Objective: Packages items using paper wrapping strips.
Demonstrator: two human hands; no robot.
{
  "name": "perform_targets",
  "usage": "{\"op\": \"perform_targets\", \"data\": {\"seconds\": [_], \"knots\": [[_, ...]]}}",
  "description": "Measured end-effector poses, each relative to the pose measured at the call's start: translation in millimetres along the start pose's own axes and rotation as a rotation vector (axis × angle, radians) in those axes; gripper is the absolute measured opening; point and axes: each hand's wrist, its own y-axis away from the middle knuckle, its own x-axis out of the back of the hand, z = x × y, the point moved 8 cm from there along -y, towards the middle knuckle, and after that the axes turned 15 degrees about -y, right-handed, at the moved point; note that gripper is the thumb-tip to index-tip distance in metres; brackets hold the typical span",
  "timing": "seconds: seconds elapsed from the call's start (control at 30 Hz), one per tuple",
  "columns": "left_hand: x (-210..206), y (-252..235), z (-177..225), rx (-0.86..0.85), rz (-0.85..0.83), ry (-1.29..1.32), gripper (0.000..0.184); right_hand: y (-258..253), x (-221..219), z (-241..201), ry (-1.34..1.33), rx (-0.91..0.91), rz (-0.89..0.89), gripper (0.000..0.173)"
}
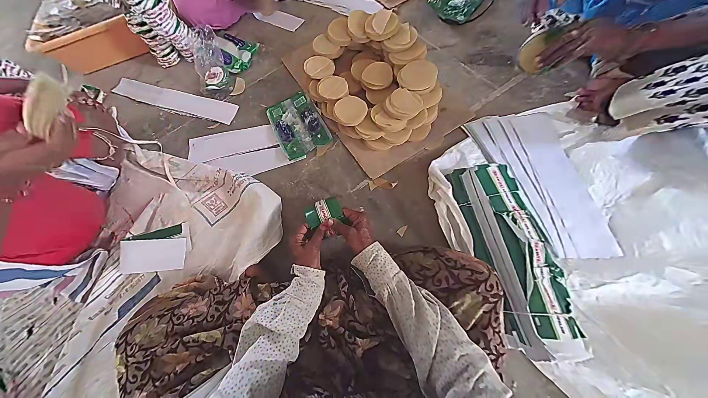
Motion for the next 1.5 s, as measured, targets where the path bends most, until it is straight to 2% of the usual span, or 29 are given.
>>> {"op": "perform_targets", "data": {"seconds": [0.13,0.27,0.4,0.5,0.73,0.87,1.03,1.13,1.23,1.33,1.43,1.5], "knots": [[0.5,-4.2,3.9,0.020,-0.020,-0.049,0.016,3.9,-1.3,-8.3,-0.068,0.074,0.018,0.017],[-0.4,-3.2,-0.2,-0.002,-0.012,0.007,0.011,3.6,1.3,-5.6,-0.019,0.056,0.044,0.006],[-3.4,-2.2,3.7,0.019,-0.020,-0.018,0.006,3.5,2.1,-3.2,0.005,0.041,0.042,0.012],[-1.8,-2.8,2.5,-0.010,-0.026,-0.039,0.009,4.6,1.1,-3.1,-0.005,0.039,0.028,0.020],[-4.0,-3.7,-0.6,-0.024,-0.040,-0.040,0.010,3.0,-2.2,-0.6,0.042,-0.016,-0.004,0.017],[-2.8,-0.9,1.3,-0.040,-0.038,-0.061,0.012,5.1,-2.2,0.1,0.017,-0.042,0.003,0.025],[-4.4,-2.4,0.0,-0.045,-0.072,-0.086,0.012,2.8,1.0,0.6,0.054,0.010,0.011,0.018],[-4.6,-2.4,1.9,-0.062,-0.061,-0.091,0.011,3.5,1.8,-0.6,-0.018,0.010,0.014,0.018],[-1.4,-1.7,4.3,-0.053,-0.059,-0.089,0.014,6.9,-1.6,-0.4,-0.111,0.018,-0.031,0.010],[-0.5,-3.6,1.7,-0.031,-0.048,-0.069,0.008,7.4,-0.3,1.8,-0.081,0.008,0.001,0.007],[-1.8,-6.9,-0.2,-0.007,-0.026,-0.083,0.017,7.3,1.9,-2.6,-0.089,0.029,0.046,0.025],[1.3,-8.7,-0.7,0.003,0.000,-0.104,0.021,9.1,-0.4,-6.0,-0.149,0.033,0.012,0.026]]}}
